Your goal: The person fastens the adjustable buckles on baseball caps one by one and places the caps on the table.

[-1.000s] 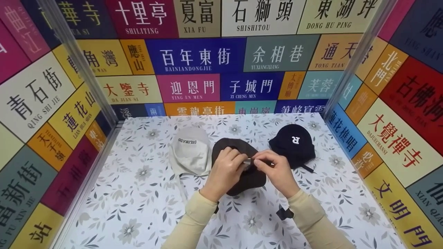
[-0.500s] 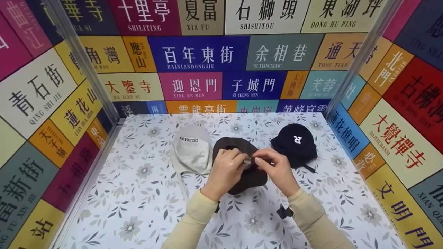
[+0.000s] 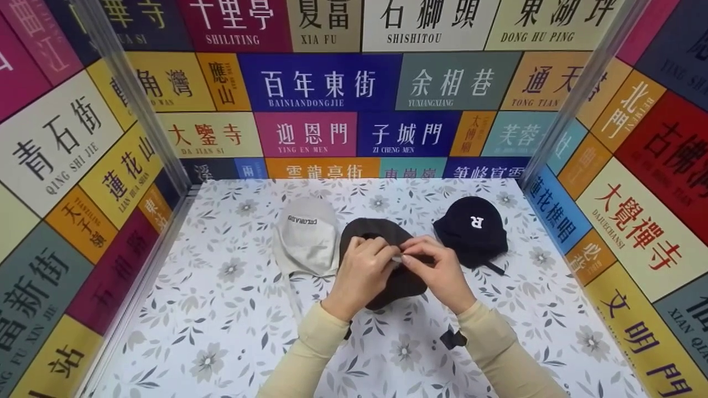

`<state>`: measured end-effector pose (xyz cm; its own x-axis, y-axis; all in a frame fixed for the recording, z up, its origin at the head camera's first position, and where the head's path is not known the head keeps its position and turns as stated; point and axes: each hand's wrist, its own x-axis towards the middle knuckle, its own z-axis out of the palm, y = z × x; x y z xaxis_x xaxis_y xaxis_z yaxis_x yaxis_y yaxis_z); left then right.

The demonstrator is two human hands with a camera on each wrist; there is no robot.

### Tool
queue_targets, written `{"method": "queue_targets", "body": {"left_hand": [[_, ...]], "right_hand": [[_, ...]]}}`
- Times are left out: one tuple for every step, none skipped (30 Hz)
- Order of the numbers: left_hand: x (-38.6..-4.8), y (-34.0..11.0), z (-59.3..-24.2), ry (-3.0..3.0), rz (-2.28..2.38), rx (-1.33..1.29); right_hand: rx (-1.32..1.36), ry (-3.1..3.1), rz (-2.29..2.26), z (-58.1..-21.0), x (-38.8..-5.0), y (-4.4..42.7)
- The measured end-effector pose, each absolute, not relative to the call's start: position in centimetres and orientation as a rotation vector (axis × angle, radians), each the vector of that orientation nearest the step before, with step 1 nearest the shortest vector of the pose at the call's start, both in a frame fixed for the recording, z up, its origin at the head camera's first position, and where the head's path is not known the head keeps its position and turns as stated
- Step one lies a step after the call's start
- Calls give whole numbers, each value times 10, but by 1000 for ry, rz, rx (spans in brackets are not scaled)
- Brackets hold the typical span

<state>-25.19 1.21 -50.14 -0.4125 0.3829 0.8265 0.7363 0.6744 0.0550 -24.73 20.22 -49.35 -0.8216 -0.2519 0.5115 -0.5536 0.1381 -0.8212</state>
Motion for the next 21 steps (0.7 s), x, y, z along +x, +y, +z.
{"method": "queue_targets", "body": {"left_hand": [[-252,12,-501,-2041,-528,-862],[-252,12,-501,-2042,-526,-861],[-252,12,-501,-2042,-522,-860],[-252,12,-501,-2043,-520,-859],[-252,12,-501,-2044,-517,-857],[-251,12,-501,-2046,-515,-854],[-251,12,-501,-2046,-512,-852],[-251,12,-501,-2048,-509,-849],[-252,12,-502,-2049,-507,-845],[-252,12,-502,-2049,-508,-843],[-252,12,-502,-2050,-505,-840],[-252,12,-503,-2050,-505,-839],[-252,12,-503,-2050,-504,-837],[-252,12,-503,-2052,-505,-836],[-252,12,-503,-2052,-508,-835],[-252,12,-503,-2052,-510,-833],[-252,12,-503,-2052,-510,-830],[-252,12,-503,-2052,-510,-827],[-252,12,-503,-2051,-506,-823],[-253,12,-503,-2049,-503,-821],[-253,12,-503,-2046,-499,-819]], "right_hand": [[788,-2163,1741,-493,-247,202],[789,-2162,1741,-493,-247,202],[789,-2159,1743,-493,-247,202],[790,-2157,1741,-493,-247,202],[789,-2156,1739,-493,-247,202],[787,-2156,1739,-493,-246,202],[784,-2155,1739,-493,-246,202],[781,-2155,1738,-493,-246,202],[777,-2155,1739,-492,-246,202],[773,-2158,1740,-492,-246,202],[768,-2160,1742,-492,-245,202],[765,-2161,1744,-491,-245,202],[764,-2164,1744,-491,-245,202],[762,-2167,1743,-491,-244,203],[761,-2170,1744,-491,-244,203],[759,-2172,1747,-490,-244,204],[759,-2171,1750,-491,-244,204],[760,-2169,1757,-491,-245,205],[757,-2169,1765,-493,-246,206],[755,-2167,1773,-496,-247,207],[753,-2166,1780,-499,-249,208]]}}
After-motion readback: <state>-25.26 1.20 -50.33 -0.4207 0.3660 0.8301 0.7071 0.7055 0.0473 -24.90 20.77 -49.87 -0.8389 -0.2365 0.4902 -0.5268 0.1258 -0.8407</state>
